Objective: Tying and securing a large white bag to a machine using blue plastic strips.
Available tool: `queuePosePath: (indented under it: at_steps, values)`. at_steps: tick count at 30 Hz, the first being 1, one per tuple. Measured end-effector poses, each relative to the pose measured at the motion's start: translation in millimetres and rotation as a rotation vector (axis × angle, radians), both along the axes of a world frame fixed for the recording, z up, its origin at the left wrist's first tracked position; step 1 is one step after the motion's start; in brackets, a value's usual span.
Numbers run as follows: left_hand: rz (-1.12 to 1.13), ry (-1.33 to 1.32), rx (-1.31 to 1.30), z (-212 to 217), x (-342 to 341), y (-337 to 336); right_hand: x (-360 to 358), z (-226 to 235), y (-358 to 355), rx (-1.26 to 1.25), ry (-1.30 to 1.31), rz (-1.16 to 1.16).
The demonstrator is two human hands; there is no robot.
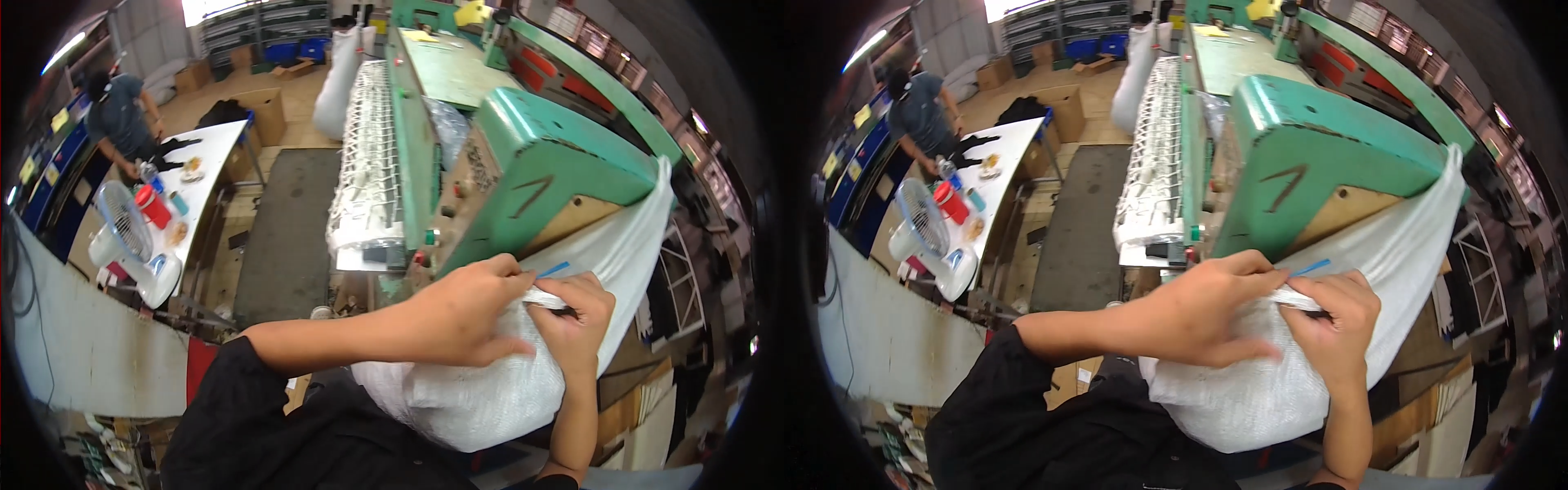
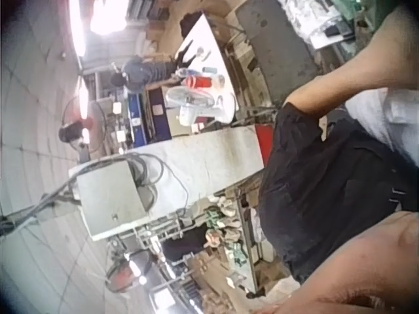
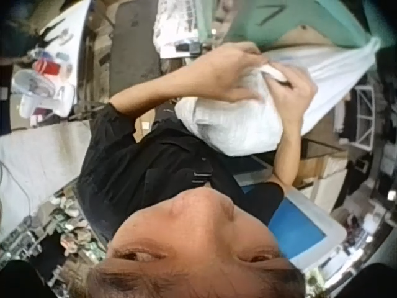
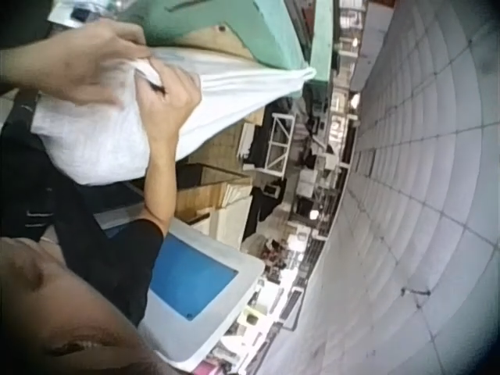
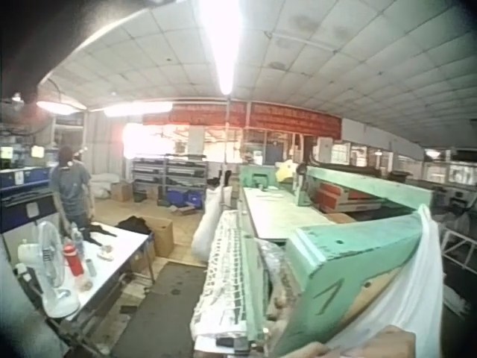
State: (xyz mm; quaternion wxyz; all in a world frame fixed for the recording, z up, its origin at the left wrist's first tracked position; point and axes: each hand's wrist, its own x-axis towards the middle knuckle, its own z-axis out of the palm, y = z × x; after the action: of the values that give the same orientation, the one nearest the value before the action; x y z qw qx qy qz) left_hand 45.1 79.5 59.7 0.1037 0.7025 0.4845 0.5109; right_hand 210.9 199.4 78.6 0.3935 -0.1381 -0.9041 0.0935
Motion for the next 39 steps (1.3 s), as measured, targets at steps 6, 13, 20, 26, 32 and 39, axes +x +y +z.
queuePosePath:
  at_steps: [6,13,20,26,32,39]
  values:
    - [-0.011,-0.002,0.011,-28,-3,24,12,15,10,-0.131,-0.273,0.057]
    - [-0.093,-0.842,-0.272,-40,12,24,-5,15,5,-0.156,-0.059,0.018]
    - [-0.633,-0.841,-0.506,-33,-10,32,17,20,12,-0.363,-0.079,0.111]
    - [-0.62,-0.681,-0.554,-36,-22,44,15,3,12,-0.242,0.061,0.068]
    - [-0.652,-0.887,-0.501,-46,-18,42,21,-7,-3,0.266,-0.04,0.061]
    - [-0.493,-0.876,-0.405,-33,-2,36,19,-7,-11,0.461,-0.007,-0.101]
